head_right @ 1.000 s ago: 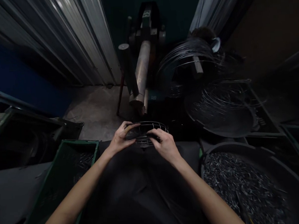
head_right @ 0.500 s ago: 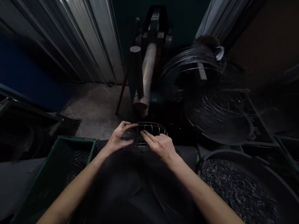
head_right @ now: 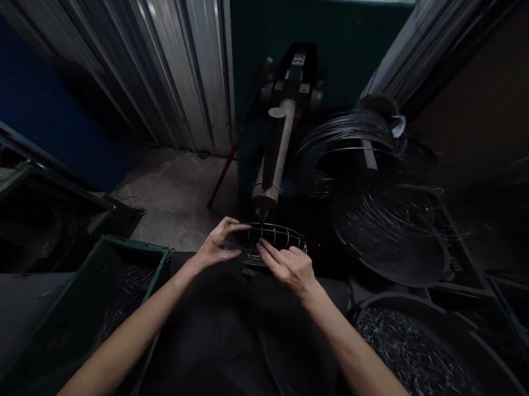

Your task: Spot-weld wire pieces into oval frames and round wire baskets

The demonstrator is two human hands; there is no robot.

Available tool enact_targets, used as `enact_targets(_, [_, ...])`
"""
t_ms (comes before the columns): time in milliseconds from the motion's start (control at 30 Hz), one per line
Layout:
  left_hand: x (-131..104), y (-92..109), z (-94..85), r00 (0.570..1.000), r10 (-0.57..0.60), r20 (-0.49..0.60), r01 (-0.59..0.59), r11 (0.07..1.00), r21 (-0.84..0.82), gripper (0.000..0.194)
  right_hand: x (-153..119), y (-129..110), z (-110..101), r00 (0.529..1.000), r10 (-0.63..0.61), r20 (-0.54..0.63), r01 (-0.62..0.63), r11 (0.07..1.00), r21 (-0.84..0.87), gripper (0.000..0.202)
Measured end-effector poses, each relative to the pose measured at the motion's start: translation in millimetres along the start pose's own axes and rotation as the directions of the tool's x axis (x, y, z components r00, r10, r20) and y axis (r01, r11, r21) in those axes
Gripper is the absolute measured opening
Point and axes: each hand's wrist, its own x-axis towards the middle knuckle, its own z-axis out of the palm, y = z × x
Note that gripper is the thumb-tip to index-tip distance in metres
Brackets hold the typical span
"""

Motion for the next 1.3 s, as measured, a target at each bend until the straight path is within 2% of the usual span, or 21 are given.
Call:
enact_targets(100, [-1,-2,1.9,1.0,-0.011,-0.007,0.011,0.999,0.036,0.058,-1,-2,1,0.991,0.087,0.1,-0.094,0.993,0.064,0.034])
enact_targets(167, [-3,-4,3.8,1.0,-0.018,-0.025,0.02,0.999,0.05,0.058,-2,-3,2,0.985,0.125,0.12,-0.139,0.984,0.114,0.035])
enact_targets(400, [5,-17,4.5,0.999,0.012,-0.044,-0.009,0.998,0.067,0.06,5,8,13,0.98,0.14,0.139,-0.158,0.98,0.125,0.036])
enact_targets(600, [13,-23,-1.0,0.998,0.043,-0.038,-0.04,0.995,0.096,0.06,7,12,22,0.991,0.108,0.075,-0.115,0.989,0.091,0.034])
enact_targets(733, [7,-27,0.5,0.996,0.084,-0.042,-0.079,0.991,0.112,0.057,16,5,26,0.979,0.17,0.111,-0.183,0.976,0.117,0.033])
enact_targets(833, [-4,-40,6.6,0.993,0.061,-0.104,-0.046,0.989,0.144,0.071,11,-1,17,0.961,0.24,0.135,-0.259,0.956,0.141,0.036])
enact_targets(900, [-10,-52,11.2,0.987,0.007,-0.161,0.015,0.991,0.135,0.079,-13,-3,1,0.937,0.335,0.101,-0.345,0.931,0.12,0.034])
enact_targets(933, [-12,-58,13.5,0.983,-0.021,-0.184,0.044,0.992,0.121,0.079,-32,-5,-9,0.907,0.415,0.072,-0.421,0.901,0.103,0.032])
enact_targets(967, [-14,-63,15.9,0.978,-0.044,-0.202,0.066,0.992,0.107,0.078,-56,-7,-19,0.85,0.525,0.041,-0.526,0.847,0.075,0.032])
enact_targets(1000, [-15,-67,18.2,0.974,-0.059,-0.219,0.08,0.993,0.09,0.076,-85,-8,-29,0.762,0.647,0.006,-0.647,0.762,0.043,0.032])
enact_targets(1033, [-16,-69,20.1,0.97,-0.068,-0.235,0.088,0.993,0.073,0.075,-116,-9,-38,0.622,0.783,-0.004,-0.783,0.622,-0.003,0.034])
enact_targets(1067, [-18,-70,21.7,0.965,-0.075,-0.251,0.091,0.994,0.054,0.075,-148,-8,-44,0.437,0.899,-0.017,-0.897,0.434,-0.089,0.035])
enact_targets(1100, [-20,-69,22.8,0.961,-0.079,-0.264,0.091,0.995,0.032,0.076,-179,-7,-46,0.275,0.961,0.037,-0.94,0.276,-0.202,0.034])
enact_targets(1167, [-25,-63,23.8,0.958,-0.087,-0.274,0.086,0.996,-0.015,0.076,-232,-4,-43,0.051,0.936,0.348,-0.902,0.193,-0.387,0.027])
enact_targets(1200, [-29,-59,23.9,0.959,-0.088,-0.271,0.081,0.996,-0.038,0.076,-251,-4,-38,-0.021,0.89,0.456,-0.88,0.2,-0.432,0.023])
enact_targets(1233, [-32,-54,23.9,0.962,-0.085,-0.259,0.071,0.996,-0.06,0.076,-266,-5,-33,-0.056,0.849,0.526,-0.864,0.222,-0.451,0.021])
enact_targets(1300, [-39,-43,23.3,0.971,-0.065,-0.229,0.045,0.995,-0.09,0.076,-282,-12,-21,-0.065,0.823,0.564,-0.863,0.238,-0.446,0.021])
